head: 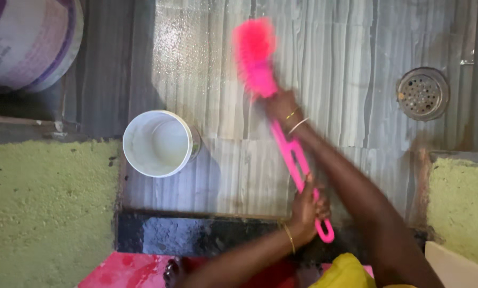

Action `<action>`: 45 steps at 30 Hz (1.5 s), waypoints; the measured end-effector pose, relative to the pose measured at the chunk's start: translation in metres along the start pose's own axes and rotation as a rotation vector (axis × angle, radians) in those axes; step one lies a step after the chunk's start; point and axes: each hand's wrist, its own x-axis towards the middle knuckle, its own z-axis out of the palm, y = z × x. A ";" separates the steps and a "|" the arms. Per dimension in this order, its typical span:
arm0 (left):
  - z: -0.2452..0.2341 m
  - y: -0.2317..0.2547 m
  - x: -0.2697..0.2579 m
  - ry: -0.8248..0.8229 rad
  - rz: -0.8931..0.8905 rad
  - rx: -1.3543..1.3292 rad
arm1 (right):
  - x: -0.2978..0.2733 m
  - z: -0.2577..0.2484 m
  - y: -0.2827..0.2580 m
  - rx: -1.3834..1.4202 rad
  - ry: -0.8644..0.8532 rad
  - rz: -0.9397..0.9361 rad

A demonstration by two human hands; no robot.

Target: The person cleans a tiled floor using a long-handled pink brush, scrubbing the surface around a floor drain and near a white bucket.

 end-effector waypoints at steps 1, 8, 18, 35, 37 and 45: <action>0.004 0.013 0.011 0.003 0.002 0.002 | 0.016 -0.031 0.014 0.068 0.129 0.008; 0.015 0.024 0.011 -0.083 0.118 -0.130 | 0.026 -0.011 -0.038 0.047 0.050 0.064; 0.030 0.045 0.046 -0.239 -0.042 0.345 | 0.050 -0.107 0.089 0.365 0.521 0.131; 0.030 -0.039 0.064 -0.246 -0.059 0.144 | 0.005 -0.131 0.104 0.306 0.552 -0.144; 0.020 -0.071 0.044 -0.195 -0.012 0.018 | 0.006 -0.080 0.070 0.095 0.276 0.093; 0.026 -0.099 0.041 -0.114 -0.047 0.117 | -0.022 -0.110 0.133 0.081 0.256 0.072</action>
